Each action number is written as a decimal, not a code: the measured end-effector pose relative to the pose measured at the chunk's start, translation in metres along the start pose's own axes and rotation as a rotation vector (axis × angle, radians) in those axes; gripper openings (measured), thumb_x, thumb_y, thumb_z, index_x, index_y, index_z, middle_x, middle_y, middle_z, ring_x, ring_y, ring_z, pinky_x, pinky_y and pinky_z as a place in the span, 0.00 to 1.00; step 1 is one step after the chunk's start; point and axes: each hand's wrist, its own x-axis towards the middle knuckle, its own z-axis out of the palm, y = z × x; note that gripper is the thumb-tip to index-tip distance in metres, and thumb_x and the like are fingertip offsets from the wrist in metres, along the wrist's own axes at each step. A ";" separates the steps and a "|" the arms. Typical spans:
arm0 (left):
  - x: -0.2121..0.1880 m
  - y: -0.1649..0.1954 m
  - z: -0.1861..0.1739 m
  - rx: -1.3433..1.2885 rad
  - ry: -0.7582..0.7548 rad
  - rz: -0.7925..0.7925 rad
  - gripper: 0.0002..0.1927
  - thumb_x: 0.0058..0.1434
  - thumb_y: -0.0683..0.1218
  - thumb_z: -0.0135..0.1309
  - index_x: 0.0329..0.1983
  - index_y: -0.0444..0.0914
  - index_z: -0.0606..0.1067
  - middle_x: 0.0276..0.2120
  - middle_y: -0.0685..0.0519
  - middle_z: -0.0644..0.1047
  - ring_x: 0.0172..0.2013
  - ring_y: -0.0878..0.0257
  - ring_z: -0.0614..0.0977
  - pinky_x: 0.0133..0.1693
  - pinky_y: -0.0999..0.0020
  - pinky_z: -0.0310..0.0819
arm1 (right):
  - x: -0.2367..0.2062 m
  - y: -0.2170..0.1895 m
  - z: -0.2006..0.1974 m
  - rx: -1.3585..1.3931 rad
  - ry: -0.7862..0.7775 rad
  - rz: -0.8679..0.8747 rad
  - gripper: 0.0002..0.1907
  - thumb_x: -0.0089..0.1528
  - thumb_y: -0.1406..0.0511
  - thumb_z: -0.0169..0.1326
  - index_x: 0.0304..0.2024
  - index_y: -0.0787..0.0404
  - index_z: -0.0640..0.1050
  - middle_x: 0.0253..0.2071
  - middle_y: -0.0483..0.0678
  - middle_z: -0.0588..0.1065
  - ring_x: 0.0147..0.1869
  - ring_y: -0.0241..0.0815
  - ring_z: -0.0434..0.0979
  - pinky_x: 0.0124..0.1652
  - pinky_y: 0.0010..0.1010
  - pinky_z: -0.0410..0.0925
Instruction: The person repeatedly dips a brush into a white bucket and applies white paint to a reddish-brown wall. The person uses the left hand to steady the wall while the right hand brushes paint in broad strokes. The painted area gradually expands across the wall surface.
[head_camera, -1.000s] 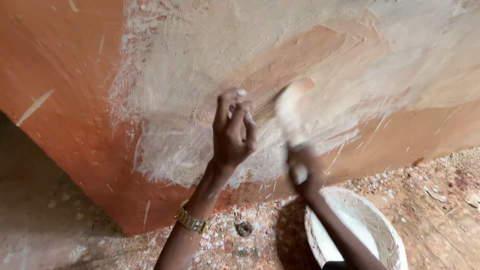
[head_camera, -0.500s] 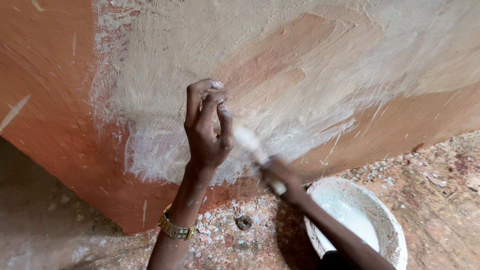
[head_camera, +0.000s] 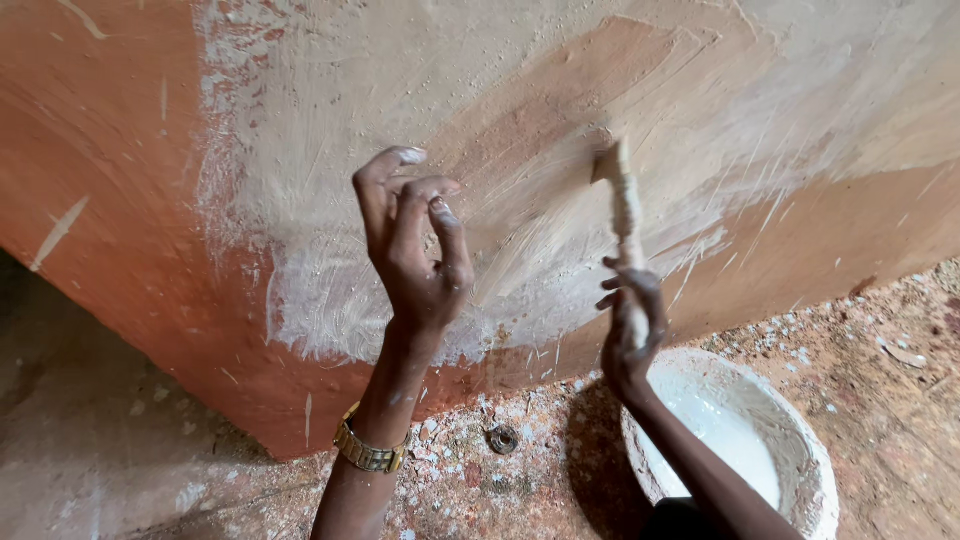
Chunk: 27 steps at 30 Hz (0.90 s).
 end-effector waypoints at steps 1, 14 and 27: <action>-0.001 0.001 0.000 -0.002 -0.012 -0.023 0.10 0.62 0.33 0.45 0.43 0.31 0.75 0.58 0.43 0.67 0.44 0.63 0.76 0.42 0.71 0.75 | -0.003 -0.001 0.006 0.028 -0.049 -0.052 0.10 0.76 0.62 0.44 0.52 0.56 0.76 0.49 0.53 0.80 0.50 0.44 0.83 0.43 0.32 0.79; -0.007 0.003 -0.008 0.082 -0.057 0.019 0.11 0.61 0.30 0.45 0.43 0.31 0.75 0.57 0.42 0.68 0.45 0.61 0.77 0.42 0.66 0.76 | -0.014 0.000 0.025 -0.069 -0.478 -0.275 0.14 0.63 0.73 0.59 0.51 0.57 0.81 0.51 0.47 0.82 0.52 0.46 0.83 0.47 0.28 0.80; -0.069 -0.013 0.085 -0.098 -0.343 -0.162 0.20 0.60 0.25 0.44 0.46 0.35 0.78 0.53 0.43 0.73 0.32 0.64 0.82 0.22 0.76 0.72 | 0.068 0.029 -0.128 0.068 0.038 0.076 0.16 0.78 0.59 0.43 0.58 0.63 0.73 0.55 0.58 0.80 0.45 0.44 0.85 0.38 0.27 0.75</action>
